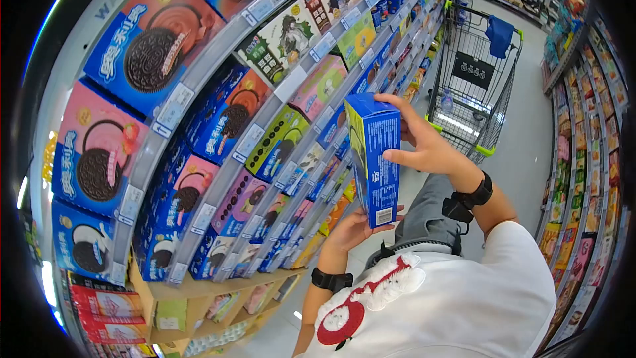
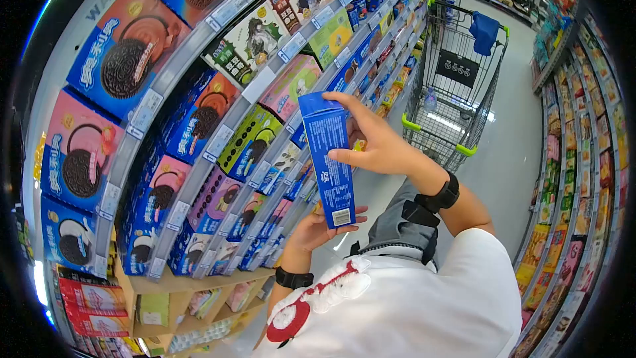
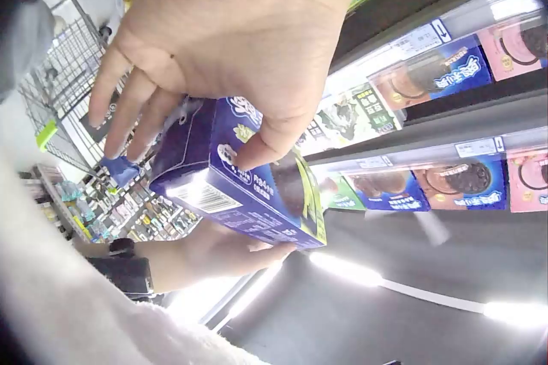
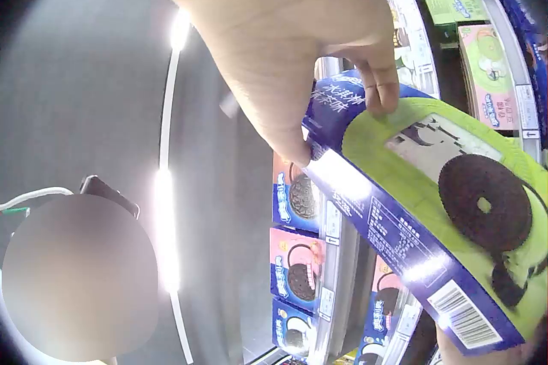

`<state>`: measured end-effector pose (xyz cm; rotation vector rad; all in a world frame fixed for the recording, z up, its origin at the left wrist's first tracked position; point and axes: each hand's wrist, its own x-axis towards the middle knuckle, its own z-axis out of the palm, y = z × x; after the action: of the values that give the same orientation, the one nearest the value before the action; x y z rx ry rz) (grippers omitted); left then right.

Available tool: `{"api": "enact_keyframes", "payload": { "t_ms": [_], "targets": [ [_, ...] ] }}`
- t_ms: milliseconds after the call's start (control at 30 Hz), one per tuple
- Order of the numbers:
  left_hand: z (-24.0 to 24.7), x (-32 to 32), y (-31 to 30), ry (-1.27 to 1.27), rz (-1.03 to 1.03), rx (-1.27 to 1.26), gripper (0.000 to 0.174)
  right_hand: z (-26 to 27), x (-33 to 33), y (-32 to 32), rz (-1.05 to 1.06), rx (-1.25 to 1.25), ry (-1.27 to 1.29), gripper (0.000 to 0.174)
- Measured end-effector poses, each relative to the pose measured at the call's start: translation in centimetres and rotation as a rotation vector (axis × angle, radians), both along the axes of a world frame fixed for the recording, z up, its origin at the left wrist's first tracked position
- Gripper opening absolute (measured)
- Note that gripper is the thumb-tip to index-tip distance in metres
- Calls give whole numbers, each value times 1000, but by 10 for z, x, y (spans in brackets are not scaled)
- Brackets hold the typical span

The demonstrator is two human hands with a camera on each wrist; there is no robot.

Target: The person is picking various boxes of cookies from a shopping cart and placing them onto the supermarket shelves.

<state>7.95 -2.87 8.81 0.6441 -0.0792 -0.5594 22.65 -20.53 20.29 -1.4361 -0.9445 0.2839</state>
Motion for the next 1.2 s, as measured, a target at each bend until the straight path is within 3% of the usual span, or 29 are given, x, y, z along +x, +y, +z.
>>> {"api": "enact_keyframes", "payload": {
  "t_ms": [167, 300, 400, 500, 633, 867, 967, 1100, 1133, 1200],
  "targets": [
    [-17, 1, 11, 56, 112, -25, 73, -6, 0, -8, -7, 45, 21, 73],
    [-21, 7, 18, 111, 542, 206, 61, -16, 5, -21, 7, 46, 52, 71],
    [-32, 24, 26, 56, 640, 333, 65, -28, 2, -37, -28, 29, 135, 72],
    [-16, 35, 24, -85, 694, 543, 69, -30, -6, -51, -101, 15, 273, 71],
    [-1, 42, 21, -258, 748, 695, 75, -26, -15, -61, -237, -239, 45, 75],
    [23, 52, 7, -426, 796, 788, 91, -38, -15, -72, -317, -174, -5, 81],
    [25, 55, 8, -500, 822, 877, 90, -44, -5, -75, -245, -113, 52, 79],
    [46, 44, 17, -431, 922, 972, 89, -56, 10, -59, -192, -305, -92, 73],
    [30, 45, 28, -556, 1009, 1166, 87, -63, 14, -51, -166, -311, -24, 72],
    [23, 38, 42, -519, 1081, 1307, 85, -68, 18, -33, -133, -341, -6, 72]
  ]
}}
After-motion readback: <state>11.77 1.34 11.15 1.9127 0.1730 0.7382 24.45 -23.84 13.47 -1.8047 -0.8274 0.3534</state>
